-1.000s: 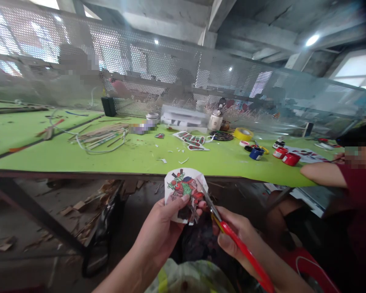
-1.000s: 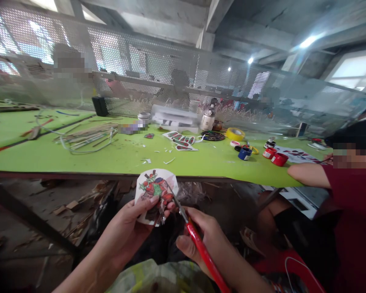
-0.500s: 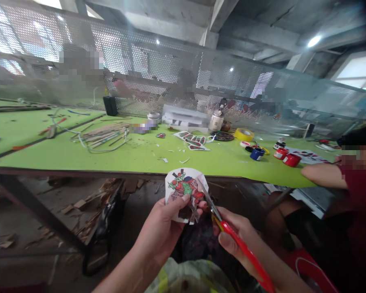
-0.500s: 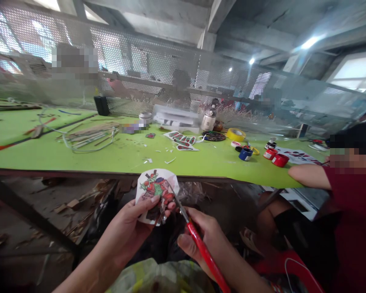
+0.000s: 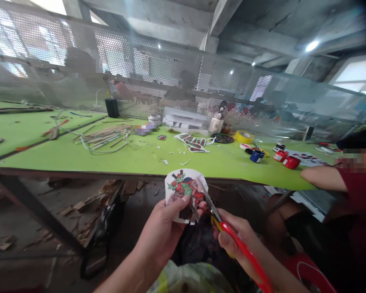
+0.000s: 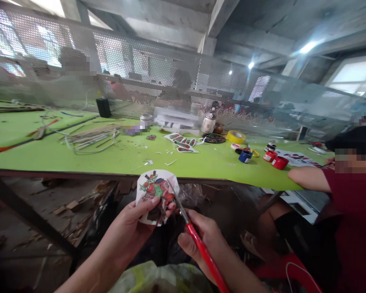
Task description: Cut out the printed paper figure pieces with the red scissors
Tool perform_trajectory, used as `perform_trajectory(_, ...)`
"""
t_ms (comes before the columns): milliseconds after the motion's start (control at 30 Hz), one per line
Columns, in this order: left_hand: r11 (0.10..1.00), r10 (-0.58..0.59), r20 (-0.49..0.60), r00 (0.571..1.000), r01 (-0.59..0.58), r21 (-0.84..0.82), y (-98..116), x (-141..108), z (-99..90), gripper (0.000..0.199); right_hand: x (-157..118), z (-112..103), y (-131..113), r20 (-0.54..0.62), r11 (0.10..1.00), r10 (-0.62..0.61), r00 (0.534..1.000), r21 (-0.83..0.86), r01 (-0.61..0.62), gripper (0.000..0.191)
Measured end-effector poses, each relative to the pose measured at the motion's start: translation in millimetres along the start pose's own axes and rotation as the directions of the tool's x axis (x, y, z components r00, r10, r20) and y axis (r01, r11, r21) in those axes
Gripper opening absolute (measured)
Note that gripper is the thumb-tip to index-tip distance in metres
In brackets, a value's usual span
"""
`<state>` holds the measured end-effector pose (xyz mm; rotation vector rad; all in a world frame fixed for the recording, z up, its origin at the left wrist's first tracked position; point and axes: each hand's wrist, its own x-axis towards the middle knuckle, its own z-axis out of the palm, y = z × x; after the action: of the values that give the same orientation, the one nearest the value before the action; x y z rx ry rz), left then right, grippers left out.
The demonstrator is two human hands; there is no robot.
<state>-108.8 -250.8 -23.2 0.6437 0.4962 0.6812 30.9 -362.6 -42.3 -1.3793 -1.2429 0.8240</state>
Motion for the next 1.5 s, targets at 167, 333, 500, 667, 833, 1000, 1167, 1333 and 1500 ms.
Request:
perform_trajectory(167,1.0,0.002,0.002,1.0,-0.002,-0.006,2.1,-1.2,0.8,0.014,0.8,-0.6,-1.6,0.012,1.0,0.0,1.0,-0.021,0.0,0.073)
perform_trajectory(333,1.0,0.0,0.011,1.0,0.0,-0.002,2.7,-1.4,-1.1,0.014,0.3,-1.8,-3.7,0.011,0.998,-0.029,1.0,-0.053,0.029,0.071)
perform_trajectory(500,1.0,0.021,0.044,0.999,-0.02,-0.009,2.3,0.2,-3.6,0.014,-0.6,-1.5,-5.1,0.017,0.999,-0.023,1.0,-0.037,0.024,0.069)
perform_trajectory(667,1.0,0.021,0.034,0.999,-0.021,-0.007,3.4,0.5,-2.5,0.014,-0.2,-0.6,-4.5,0.007,0.999,-0.028,1.0,-0.029,0.028,0.069)
perform_trajectory(833,1.0,0.019,0.035,0.999,-0.019,-0.002,5.6,-0.8,-2.0,0.012,0.1,-1.1,-4.3,0.027,0.998,-0.016,0.999,-0.052,0.018,0.069)
perform_trajectory(1000,1.0,0.029,0.054,0.998,-0.028,-0.006,5.0,-1.2,-4.2,0.013,-0.9,-1.0,-4.3,0.036,0.999,-0.02,0.999,-0.033,0.021,0.064)
perform_trajectory(1167,1.0,0.022,0.033,0.999,-0.022,-0.01,4.9,-1.3,-6.2,0.013,-1.3,-1.2,-6.1,0.039,0.997,-0.025,0.999,-0.068,0.027,0.065)
perform_trajectory(1333,1.0,0.005,0.013,1.0,-0.005,0.004,9.0,-3.2,-5.9,0.014,-1.7,-4.9,-6.1,0.082,0.995,-0.005,0.997,-0.098,0.013,0.063)
perform_trajectory(1500,0.999,0.016,0.036,0.999,-0.018,0.043,13.5,-1.0,-6.6,0.014,-3.3,-9.4,-2.0,0.098,0.988,0.018,0.995,-0.152,-0.003,0.068)
